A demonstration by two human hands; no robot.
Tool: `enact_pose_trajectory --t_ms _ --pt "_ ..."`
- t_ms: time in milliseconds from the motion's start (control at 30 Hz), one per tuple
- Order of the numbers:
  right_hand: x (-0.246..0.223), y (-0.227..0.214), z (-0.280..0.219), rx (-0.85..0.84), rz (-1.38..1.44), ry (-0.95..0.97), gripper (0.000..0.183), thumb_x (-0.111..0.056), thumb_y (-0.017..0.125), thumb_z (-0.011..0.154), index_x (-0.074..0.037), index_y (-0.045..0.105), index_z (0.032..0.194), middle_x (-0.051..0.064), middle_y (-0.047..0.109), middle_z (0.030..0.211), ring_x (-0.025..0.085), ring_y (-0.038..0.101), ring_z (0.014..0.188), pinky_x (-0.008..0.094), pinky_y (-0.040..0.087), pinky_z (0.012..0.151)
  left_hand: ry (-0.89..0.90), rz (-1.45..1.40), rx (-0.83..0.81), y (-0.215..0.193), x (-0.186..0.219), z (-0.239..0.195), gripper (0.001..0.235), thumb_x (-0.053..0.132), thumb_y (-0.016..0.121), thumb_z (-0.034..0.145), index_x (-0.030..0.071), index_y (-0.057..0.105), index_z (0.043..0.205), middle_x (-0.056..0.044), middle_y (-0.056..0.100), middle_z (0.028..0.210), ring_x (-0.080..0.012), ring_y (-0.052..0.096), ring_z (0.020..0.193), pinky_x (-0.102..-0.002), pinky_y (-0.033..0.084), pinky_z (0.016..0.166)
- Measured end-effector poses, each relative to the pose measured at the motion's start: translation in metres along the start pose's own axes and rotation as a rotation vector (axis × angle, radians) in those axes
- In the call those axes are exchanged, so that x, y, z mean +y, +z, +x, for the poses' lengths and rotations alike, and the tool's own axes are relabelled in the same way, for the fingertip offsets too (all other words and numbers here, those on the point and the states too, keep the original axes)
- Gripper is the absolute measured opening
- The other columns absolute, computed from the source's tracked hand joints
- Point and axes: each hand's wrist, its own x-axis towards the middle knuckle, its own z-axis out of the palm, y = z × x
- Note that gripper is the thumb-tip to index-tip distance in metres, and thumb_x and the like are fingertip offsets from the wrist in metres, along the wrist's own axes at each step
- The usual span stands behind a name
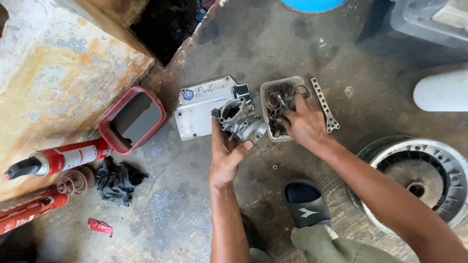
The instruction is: Disassembling a motorcycle carburetor using a screwdriver to remove screws and internal components
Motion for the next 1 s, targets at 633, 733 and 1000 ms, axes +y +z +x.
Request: enact_pose_trajectory --t_ms 633,733,1000 --pt "-0.031 -0.004 -0.021 0.163 0.184 0.085 0.02 -0.027 0.084 0.078 -0.02 0.073 0.093 0.003 0.054 0.1 0.033 0.072 0.074 0.043 0.061 0.061 0.005 -0.042 0.068 -0.016 -0.02 0.002 0.132 0.022 0.083 0.069 -0.014 -0.01 0.155 -0.051 0.017 0.152 -0.063 0.023 0.142 -0.068 0.04 0.106" --pt "-0.056 -0.004 -0.038 -0.057 0.177 -0.117 0.021 -0.032 0.083 0.074 -0.015 0.072 0.078 0.006 0.06 0.1 0.028 0.072 0.075 0.037 0.061 0.065 0.04 -0.085 0.077 -0.011 -0.013 0.002 0.131 0.02 0.082 0.07 -0.014 -0.011 0.155 -0.051 0.015 0.153 -0.0617 0.023 0.142 -0.067 0.039 0.106" --pt "-0.084 -0.012 -0.021 -0.083 0.151 -0.415 0.023 -0.027 0.078 0.078 -0.009 0.069 0.09 0.012 0.055 0.098 0.033 0.057 0.086 0.045 0.038 0.072 0.076 -0.12 0.091 -0.031 -0.028 0.004 0.109 0.013 0.078 0.069 -0.01 0.016 0.155 -0.045 0.035 0.145 -0.0551 0.039 0.136 -0.063 0.047 0.103"
